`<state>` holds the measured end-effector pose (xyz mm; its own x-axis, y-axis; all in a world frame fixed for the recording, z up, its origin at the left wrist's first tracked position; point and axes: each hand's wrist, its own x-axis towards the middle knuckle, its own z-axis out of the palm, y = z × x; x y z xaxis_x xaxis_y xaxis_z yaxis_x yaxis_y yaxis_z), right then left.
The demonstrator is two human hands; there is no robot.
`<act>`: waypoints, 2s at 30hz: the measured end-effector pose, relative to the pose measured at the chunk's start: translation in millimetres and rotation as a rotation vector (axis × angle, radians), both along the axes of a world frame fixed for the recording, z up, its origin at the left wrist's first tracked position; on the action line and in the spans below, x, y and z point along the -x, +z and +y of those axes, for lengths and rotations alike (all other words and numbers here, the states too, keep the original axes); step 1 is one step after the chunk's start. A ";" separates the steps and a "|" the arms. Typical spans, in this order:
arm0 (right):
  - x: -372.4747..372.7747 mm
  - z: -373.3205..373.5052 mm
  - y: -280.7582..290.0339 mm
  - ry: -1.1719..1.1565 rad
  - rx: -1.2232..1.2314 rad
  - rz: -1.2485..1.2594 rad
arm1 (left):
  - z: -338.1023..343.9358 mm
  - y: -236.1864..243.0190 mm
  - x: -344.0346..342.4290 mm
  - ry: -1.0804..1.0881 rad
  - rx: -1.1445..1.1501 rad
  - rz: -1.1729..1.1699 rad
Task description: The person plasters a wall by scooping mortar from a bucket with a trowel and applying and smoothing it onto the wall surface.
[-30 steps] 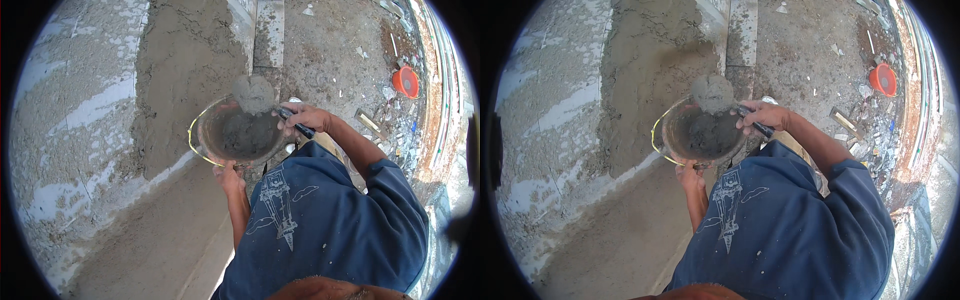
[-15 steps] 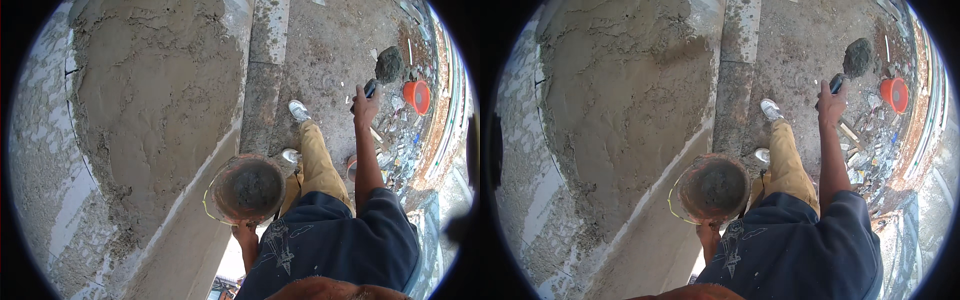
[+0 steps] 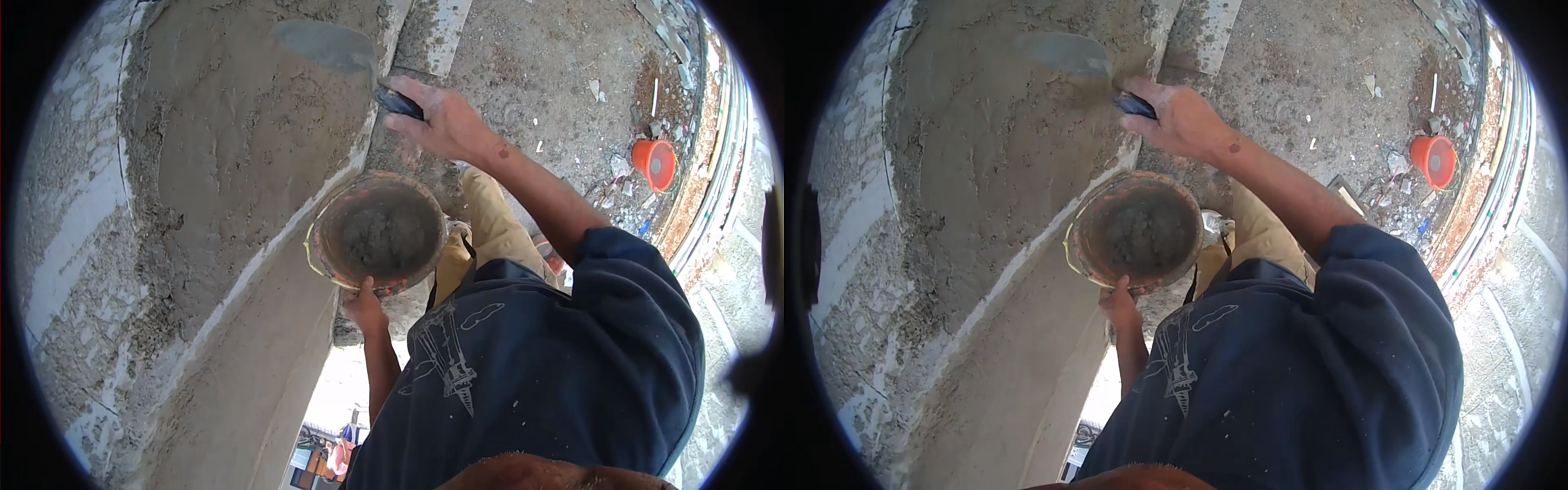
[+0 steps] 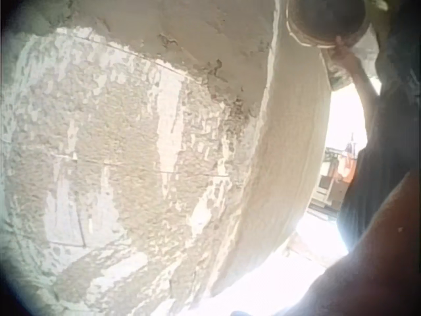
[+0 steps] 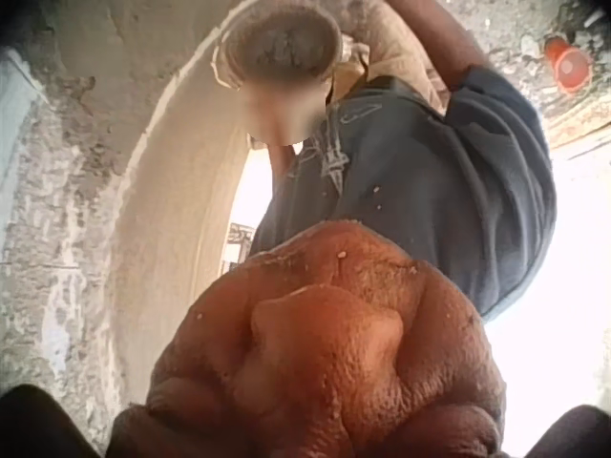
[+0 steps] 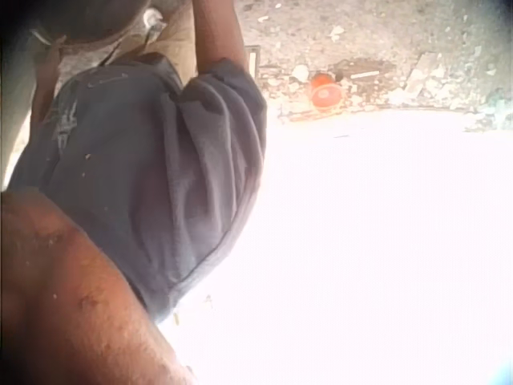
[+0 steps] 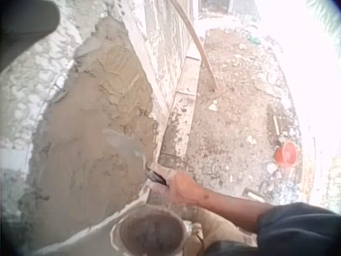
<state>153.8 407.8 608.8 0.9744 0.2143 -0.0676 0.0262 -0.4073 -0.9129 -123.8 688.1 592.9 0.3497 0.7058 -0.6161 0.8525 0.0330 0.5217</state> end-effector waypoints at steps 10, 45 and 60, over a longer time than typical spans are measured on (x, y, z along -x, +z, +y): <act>100.4 4.2 29.1 0.457 0.928 0.033 | -30.2 88.0 -57.0 -0.490 -0.174 -0.293; 155.8 8.7 128.4 0.474 0.351 -0.064 | -39.5 232.1 -107.8 -0.604 -0.225 -1.201; 133.6 -15.5 135.4 0.558 0.384 0.215 | -67.0 238.0 -121.2 -0.697 -0.166 -1.311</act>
